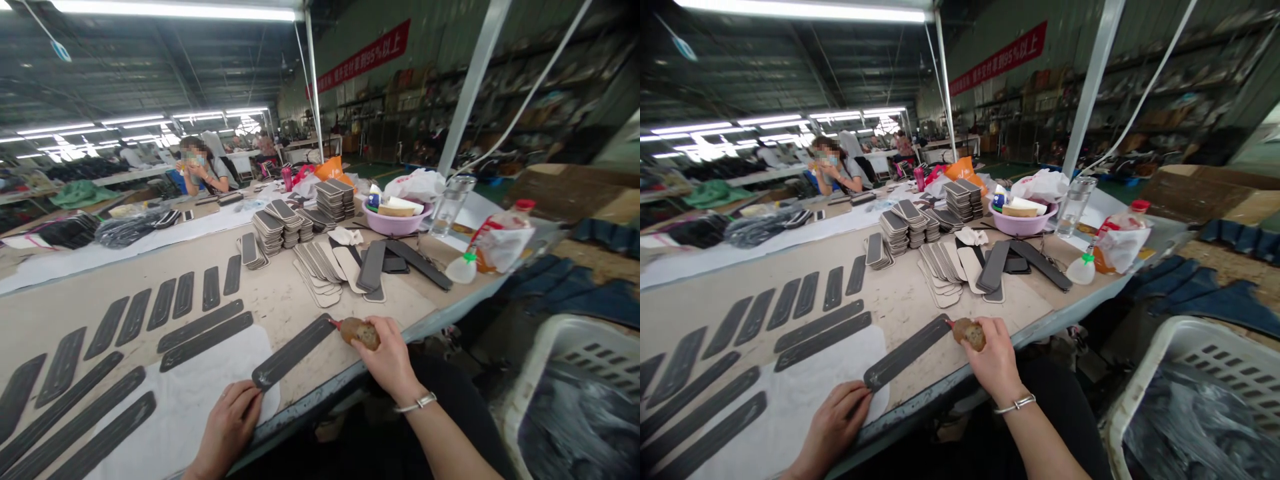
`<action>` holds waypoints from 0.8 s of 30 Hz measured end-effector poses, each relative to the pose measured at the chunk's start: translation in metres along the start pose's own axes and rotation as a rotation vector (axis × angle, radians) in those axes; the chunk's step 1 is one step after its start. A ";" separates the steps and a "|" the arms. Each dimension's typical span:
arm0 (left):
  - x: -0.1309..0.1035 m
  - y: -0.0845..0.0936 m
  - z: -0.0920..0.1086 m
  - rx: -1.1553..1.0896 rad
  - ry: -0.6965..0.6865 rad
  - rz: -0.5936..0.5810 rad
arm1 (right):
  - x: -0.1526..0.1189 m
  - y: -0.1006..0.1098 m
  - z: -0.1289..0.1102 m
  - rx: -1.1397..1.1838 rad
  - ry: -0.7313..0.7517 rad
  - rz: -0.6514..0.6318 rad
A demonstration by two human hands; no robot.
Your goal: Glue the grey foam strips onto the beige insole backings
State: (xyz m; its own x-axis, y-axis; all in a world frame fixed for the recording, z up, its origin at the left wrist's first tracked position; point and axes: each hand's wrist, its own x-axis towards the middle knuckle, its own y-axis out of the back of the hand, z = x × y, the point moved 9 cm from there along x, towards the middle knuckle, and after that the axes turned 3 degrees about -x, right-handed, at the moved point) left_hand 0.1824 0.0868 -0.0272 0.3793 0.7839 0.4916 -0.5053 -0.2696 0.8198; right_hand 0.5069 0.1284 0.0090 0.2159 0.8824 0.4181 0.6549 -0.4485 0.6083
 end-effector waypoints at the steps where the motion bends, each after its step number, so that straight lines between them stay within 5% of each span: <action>1: 0.000 0.000 0.001 0.004 -0.005 0.004 | -0.001 0.002 -0.001 -0.004 -0.002 -0.004; 10: 0.001 0.003 0.005 0.029 -0.015 0.016 | -0.011 0.009 -0.016 0.030 0.023 -0.064; 24: 0.003 -0.001 0.007 0.004 0.032 -0.058 | -0.046 -0.048 -0.082 0.361 0.038 -0.337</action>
State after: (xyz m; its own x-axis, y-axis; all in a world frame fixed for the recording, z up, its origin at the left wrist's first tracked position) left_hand 0.1890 0.0852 -0.0244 0.3822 0.8159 0.4338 -0.4806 -0.2255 0.8475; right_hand 0.4067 0.0976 0.0159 -0.0733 0.9609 0.2668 0.8943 -0.0551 0.4441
